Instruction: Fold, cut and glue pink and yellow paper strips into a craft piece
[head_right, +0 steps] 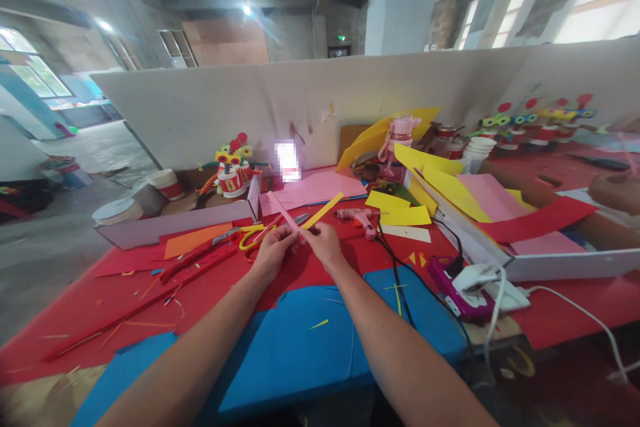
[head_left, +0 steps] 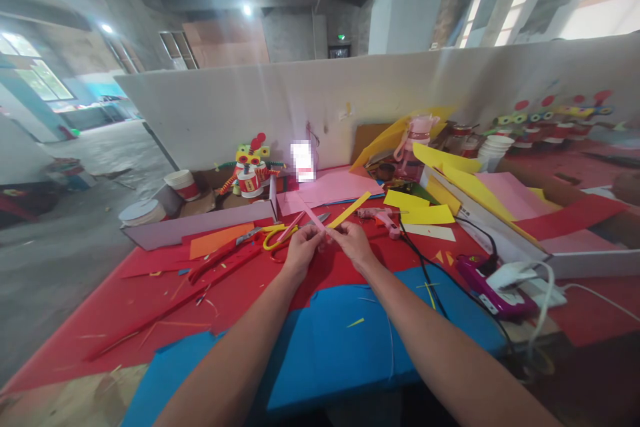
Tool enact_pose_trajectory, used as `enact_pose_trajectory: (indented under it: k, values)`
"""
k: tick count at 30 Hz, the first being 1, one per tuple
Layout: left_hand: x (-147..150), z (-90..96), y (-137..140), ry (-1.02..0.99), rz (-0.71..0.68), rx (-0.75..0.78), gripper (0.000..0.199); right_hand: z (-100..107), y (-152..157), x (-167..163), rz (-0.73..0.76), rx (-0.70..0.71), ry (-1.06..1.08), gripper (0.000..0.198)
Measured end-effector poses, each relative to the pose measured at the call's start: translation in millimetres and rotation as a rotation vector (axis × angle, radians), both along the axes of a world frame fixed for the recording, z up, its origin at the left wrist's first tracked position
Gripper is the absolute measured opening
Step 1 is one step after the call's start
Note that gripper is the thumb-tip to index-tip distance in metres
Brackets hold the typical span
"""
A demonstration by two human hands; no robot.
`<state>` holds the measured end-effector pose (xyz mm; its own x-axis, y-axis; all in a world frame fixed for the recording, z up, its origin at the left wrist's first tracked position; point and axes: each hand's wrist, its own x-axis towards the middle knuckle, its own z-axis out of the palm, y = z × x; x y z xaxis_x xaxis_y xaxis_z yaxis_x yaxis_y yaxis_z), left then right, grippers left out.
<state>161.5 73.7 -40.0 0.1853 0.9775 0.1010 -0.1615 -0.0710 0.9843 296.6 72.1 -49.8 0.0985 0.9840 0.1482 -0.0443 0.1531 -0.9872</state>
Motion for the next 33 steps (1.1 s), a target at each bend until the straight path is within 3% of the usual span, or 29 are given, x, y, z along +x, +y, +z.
enact_pose_trajectory:
  k: [17,25,33]
  values:
    - [0.7,-2.3,0.5,-0.026,0.000,-0.016,0.032,-2.0,0.9,0.3,-0.037,0.031,-0.070,0.028]
    - [-0.5,-3.4,3.1,0.007,0.014,0.026,0.032,1.8,-2.6,-1.8,0.023,-0.022,0.074,0.025]
    - [2.1,-0.5,-0.5,-0.020,0.026,-0.001,0.031,3.2,-3.7,-3.4,-0.019,-0.069,0.227,0.028]
